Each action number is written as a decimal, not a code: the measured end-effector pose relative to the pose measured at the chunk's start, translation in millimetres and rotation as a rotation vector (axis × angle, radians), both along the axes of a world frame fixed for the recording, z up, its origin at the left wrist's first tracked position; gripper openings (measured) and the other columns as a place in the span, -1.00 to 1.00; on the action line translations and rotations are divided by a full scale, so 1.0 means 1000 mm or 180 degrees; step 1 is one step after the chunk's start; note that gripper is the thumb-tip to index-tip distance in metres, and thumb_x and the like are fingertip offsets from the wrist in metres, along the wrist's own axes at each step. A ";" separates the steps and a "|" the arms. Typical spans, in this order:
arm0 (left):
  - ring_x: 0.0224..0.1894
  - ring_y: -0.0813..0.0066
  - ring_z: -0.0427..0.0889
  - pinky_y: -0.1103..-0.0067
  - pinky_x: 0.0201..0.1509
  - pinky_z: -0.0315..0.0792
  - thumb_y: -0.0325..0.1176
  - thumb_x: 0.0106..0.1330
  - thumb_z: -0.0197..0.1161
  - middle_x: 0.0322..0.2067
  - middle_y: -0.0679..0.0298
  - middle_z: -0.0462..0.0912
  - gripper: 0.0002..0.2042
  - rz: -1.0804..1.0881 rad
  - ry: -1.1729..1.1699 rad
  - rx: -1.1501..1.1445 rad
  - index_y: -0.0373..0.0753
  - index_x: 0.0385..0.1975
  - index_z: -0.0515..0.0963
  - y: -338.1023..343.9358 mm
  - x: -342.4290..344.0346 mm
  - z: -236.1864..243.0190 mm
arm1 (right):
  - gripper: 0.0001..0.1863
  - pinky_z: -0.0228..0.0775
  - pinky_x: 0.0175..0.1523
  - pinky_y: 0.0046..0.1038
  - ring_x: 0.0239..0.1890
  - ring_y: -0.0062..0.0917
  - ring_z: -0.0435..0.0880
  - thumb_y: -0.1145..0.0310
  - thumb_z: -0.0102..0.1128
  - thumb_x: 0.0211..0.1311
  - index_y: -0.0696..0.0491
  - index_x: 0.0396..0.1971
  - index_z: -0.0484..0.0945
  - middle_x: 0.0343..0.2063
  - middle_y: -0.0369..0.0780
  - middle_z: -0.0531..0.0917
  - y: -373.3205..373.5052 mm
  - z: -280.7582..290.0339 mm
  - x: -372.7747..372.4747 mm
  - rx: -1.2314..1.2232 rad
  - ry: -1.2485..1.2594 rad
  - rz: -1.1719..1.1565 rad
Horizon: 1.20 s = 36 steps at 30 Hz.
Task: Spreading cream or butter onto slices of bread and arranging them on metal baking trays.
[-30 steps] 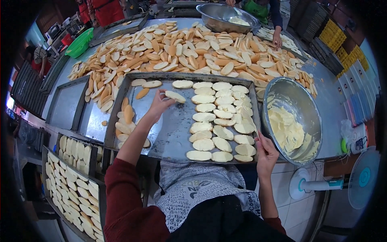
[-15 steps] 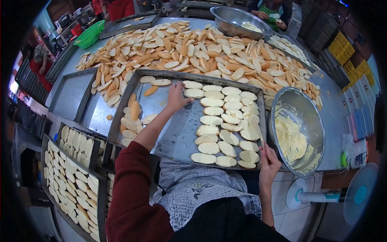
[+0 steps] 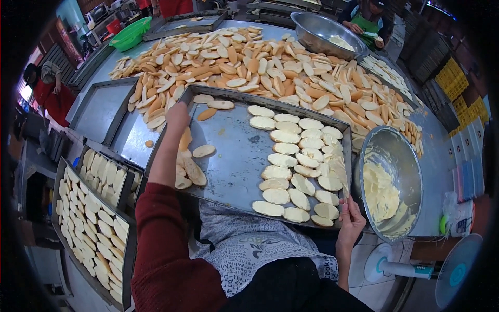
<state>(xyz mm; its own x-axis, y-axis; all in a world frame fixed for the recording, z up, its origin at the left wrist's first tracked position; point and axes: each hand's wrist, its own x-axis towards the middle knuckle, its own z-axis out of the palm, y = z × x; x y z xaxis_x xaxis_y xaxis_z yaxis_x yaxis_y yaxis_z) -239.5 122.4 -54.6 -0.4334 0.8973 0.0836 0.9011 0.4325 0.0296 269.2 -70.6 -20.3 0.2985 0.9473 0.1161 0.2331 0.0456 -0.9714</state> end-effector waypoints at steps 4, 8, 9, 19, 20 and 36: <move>-0.20 0.17 0.66 0.39 -0.16 0.55 -0.25 -0.08 0.45 -0.30 0.09 0.66 -0.68 -0.0122 0.0094 -0.0699 -0.25 -0.35 0.61 -0.036 0.019 0.023 | -0.66 0.16 -0.44 -0.74 -0.53 -0.81 0.27 0.47 0.12 0.28 0.19 0.05 0.50 -0.29 -0.28 0.63 0.002 -0.003 -0.001 -0.0136 0.0160 -0.0024; -0.21 0.16 0.66 0.39 -0.14 0.55 -0.26 -0.04 0.41 -0.30 0.09 0.66 -0.73 -0.0363 0.0165 -0.0241 -0.24 -0.37 0.63 -0.059 0.034 0.019 | -0.66 0.16 -0.45 -0.74 -0.53 -0.81 0.27 0.46 0.11 0.29 0.19 0.04 0.50 -0.28 -0.28 0.63 0.001 -0.004 -0.001 -0.0017 0.0051 0.0106; -0.20 0.16 0.66 0.38 -0.14 0.55 -0.27 -0.02 0.40 -0.30 0.09 0.66 -0.74 -0.0292 0.0291 -0.0358 -0.25 -0.37 0.63 -0.059 0.035 0.016 | -0.67 0.16 -0.45 -0.74 -0.54 -0.81 0.28 0.46 0.11 0.29 0.20 0.03 0.51 -0.28 -0.27 0.63 0.002 -0.003 -0.001 -0.0003 0.0045 0.0124; -0.28 0.35 0.63 0.47 -0.20 0.53 -0.35 0.13 0.27 -0.31 0.11 0.61 -0.66 -0.1046 -0.2042 0.0240 -0.35 -0.12 0.47 -0.056 0.068 0.027 | -0.66 0.03 -0.54 -0.74 -0.62 -0.82 0.20 0.44 0.08 0.30 0.26 0.03 0.48 -0.29 -0.27 0.64 0.003 0.009 -0.010 -0.0385 0.0975 0.0158; -0.26 0.43 0.60 0.51 -0.18 0.51 -0.33 0.16 0.26 -0.28 0.17 0.59 -0.65 -0.1084 -0.3112 0.0441 -0.32 -0.08 0.45 -0.056 0.081 0.025 | -0.66 0.03 -0.54 -0.74 -0.62 -0.82 0.20 0.44 0.08 0.30 0.26 0.03 0.48 -0.29 -0.27 0.64 0.005 0.012 -0.015 -0.0370 0.0980 0.0105; -0.02 0.50 0.53 0.60 0.11 0.46 -0.26 0.38 0.10 -0.06 0.22 0.52 -0.66 -0.0941 -0.8095 -0.0163 -0.31 0.05 0.39 -0.127 0.266 0.053 | -0.65 0.42 -0.17 -0.62 -0.26 -0.60 0.58 0.68 0.12 0.18 0.09 -0.05 0.60 -0.23 -0.21 0.60 0.040 0.017 -0.076 0.1310 -0.0458 0.0734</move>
<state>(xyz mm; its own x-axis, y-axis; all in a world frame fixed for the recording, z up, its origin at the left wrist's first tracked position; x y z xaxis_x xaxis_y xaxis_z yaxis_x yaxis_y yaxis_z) 26.0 -4.2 -1.3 0.4065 0.9048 -0.1268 -0.7255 0.4040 0.5572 193.7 -30.2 -3.5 0.0399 0.8537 0.5192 0.3023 0.4850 -0.8206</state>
